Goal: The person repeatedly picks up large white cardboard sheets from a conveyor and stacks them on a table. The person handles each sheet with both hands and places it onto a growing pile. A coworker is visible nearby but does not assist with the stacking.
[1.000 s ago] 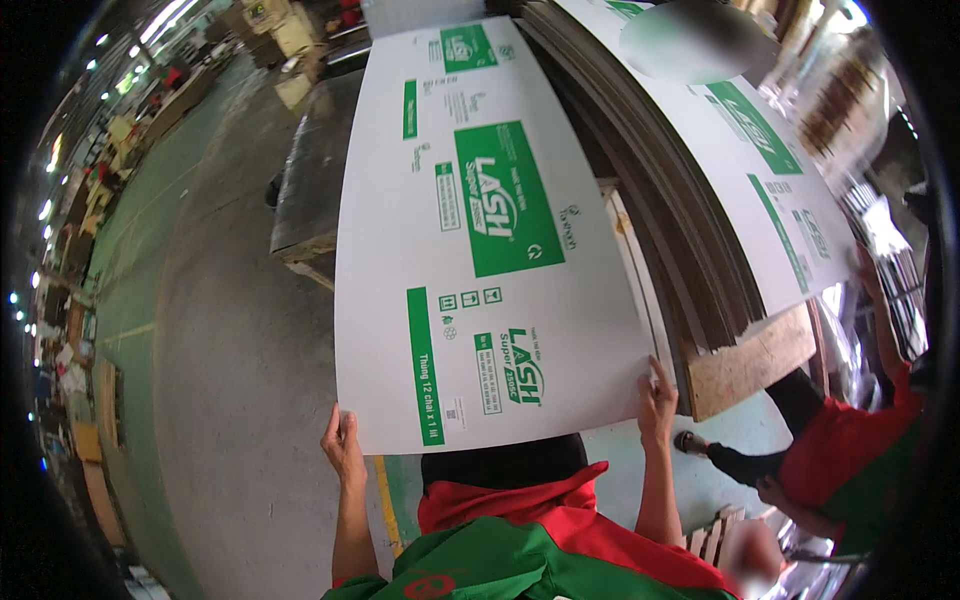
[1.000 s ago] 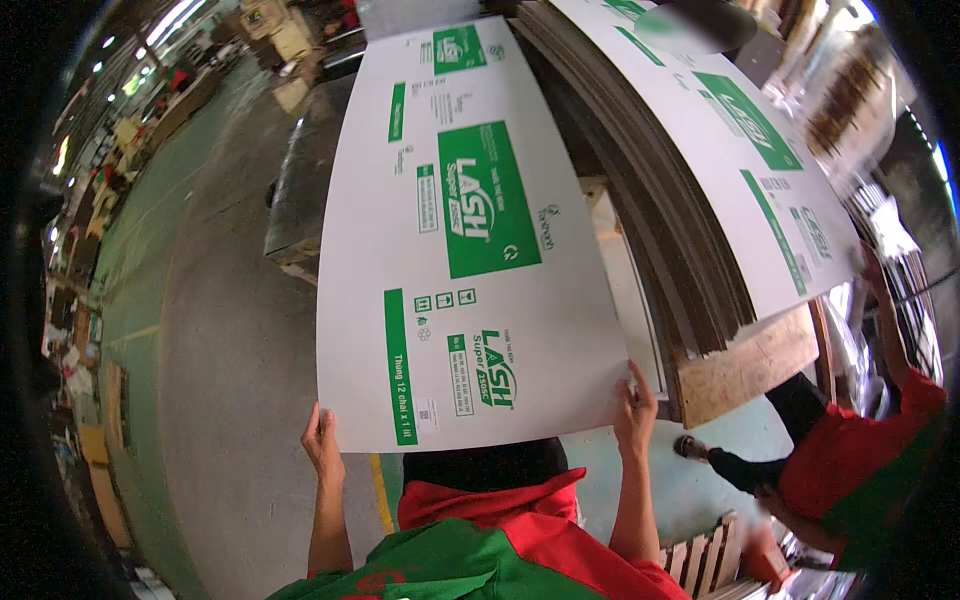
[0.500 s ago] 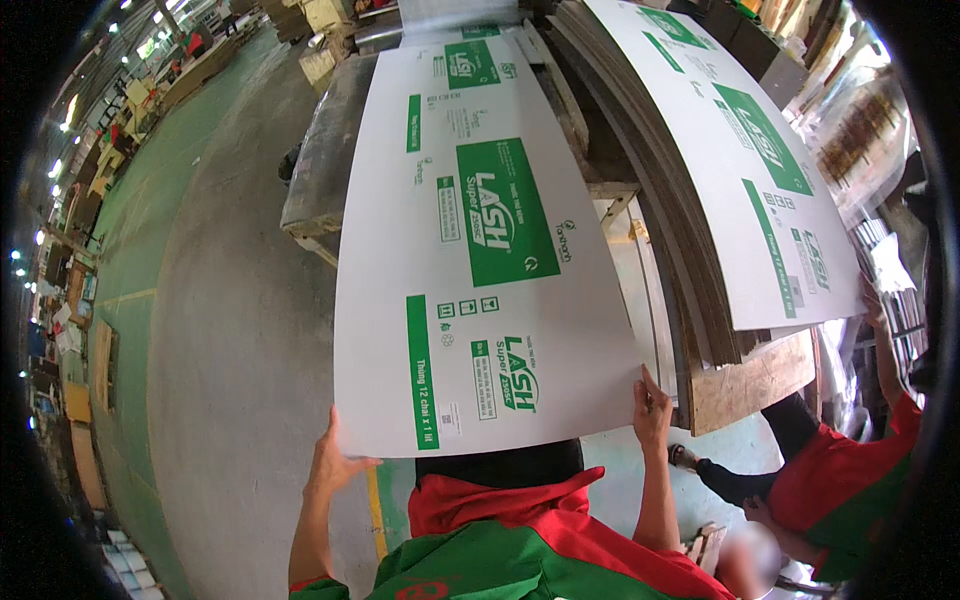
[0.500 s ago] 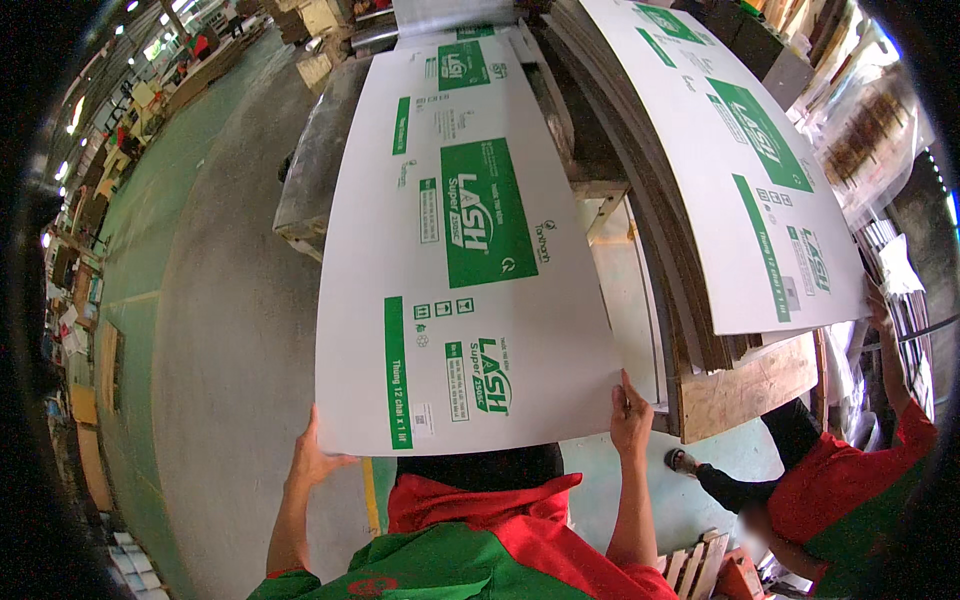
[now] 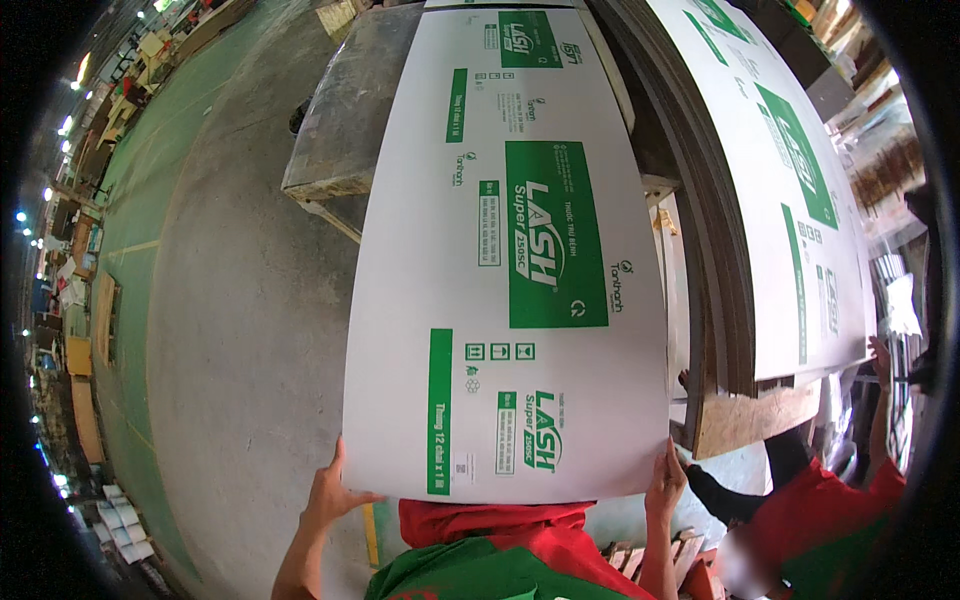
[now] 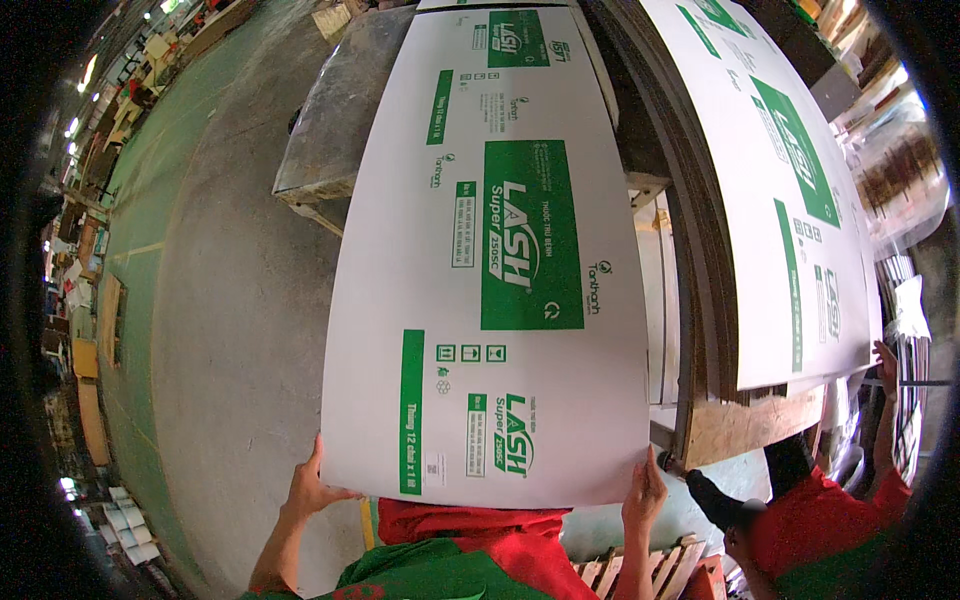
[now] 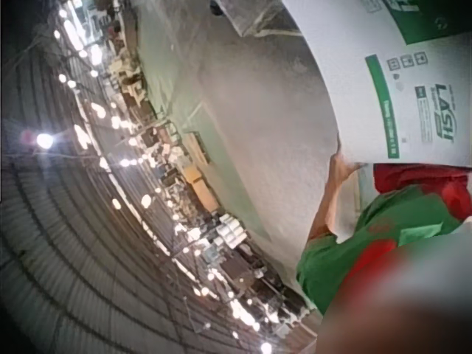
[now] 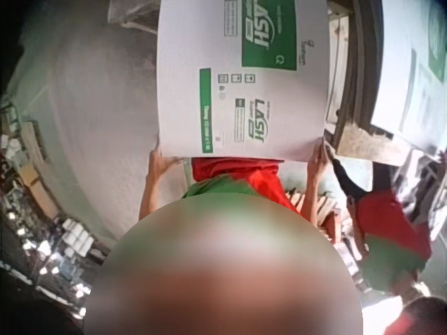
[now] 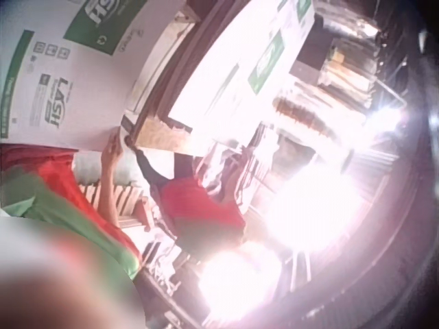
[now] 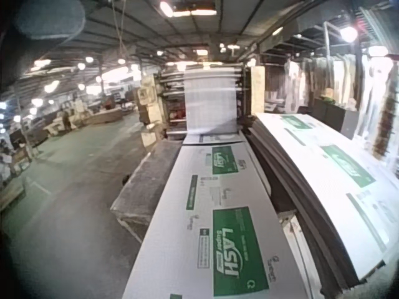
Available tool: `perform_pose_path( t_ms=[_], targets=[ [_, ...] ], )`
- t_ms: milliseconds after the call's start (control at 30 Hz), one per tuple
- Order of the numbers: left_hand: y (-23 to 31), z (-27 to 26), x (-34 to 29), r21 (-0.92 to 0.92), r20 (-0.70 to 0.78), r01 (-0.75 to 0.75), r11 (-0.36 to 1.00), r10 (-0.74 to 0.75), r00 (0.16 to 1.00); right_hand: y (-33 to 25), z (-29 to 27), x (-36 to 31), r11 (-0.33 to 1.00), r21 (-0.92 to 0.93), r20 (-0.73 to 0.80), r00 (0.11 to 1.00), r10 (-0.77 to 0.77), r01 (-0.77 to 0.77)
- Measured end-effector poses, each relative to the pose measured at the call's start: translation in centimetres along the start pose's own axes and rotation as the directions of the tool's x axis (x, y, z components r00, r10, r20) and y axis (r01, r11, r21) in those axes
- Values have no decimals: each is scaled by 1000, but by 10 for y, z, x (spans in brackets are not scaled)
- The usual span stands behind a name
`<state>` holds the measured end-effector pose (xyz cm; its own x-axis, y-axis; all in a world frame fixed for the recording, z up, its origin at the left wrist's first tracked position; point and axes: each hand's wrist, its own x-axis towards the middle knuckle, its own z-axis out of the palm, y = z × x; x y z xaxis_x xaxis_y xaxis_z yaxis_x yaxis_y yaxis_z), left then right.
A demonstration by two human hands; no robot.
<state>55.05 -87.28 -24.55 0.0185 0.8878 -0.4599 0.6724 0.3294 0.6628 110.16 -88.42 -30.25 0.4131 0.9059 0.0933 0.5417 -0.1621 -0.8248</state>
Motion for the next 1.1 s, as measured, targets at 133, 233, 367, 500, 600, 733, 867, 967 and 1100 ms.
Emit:
perform_pose_path(
  t_ms=[133, 233, 367, 500, 600, 733, 867, 967, 1100],
  targets=[
    [11, 5, 50, 107, 15, 37, 994, -39, 999, 4, 26, 51, 978, -103, -18, 984, 179, -180],
    [22, -3, 107, 82, -13, 29, 996, -28, 1000, -1, 54, 106, 969, -143, 8, 979, 204, -200],
    [31, -7, 167, 95, -75, 31, 995, -24, 997, -17, 76, 152, 928, -255, 52, 954, 295, -272],
    [37, -15, 213, 84, -181, -34, 996, 49, 982, -45, 68, 135, 879, -467, 23, 995, -95, 95],
    [43, -22, 240, 102, -324, -95, 990, 123, 938, -66, 30, 98, 761, -579, -16, 930, -368, 292],
    [62, -20, 269, 134, -579, -151, 979, 201, 790, -68, -29, 95, 580, -813, -326, 792, -517, 44],
    [104, 2, 276, 265, -748, -289, 920, 385, 541, -50, -77, 137, 467, -872, -121, 860, -495, 147],
    [147, 31, 240, 227, -649, -478, 848, 498, 575, -61, -101, 157, 485, -802, -72, 750, -658, 349],
    [200, 61, 135, -214, -303, -543, 812, 473, 827, -120, -109, 137, 483, -706, -50, 645, -763, 518]
  ],
)
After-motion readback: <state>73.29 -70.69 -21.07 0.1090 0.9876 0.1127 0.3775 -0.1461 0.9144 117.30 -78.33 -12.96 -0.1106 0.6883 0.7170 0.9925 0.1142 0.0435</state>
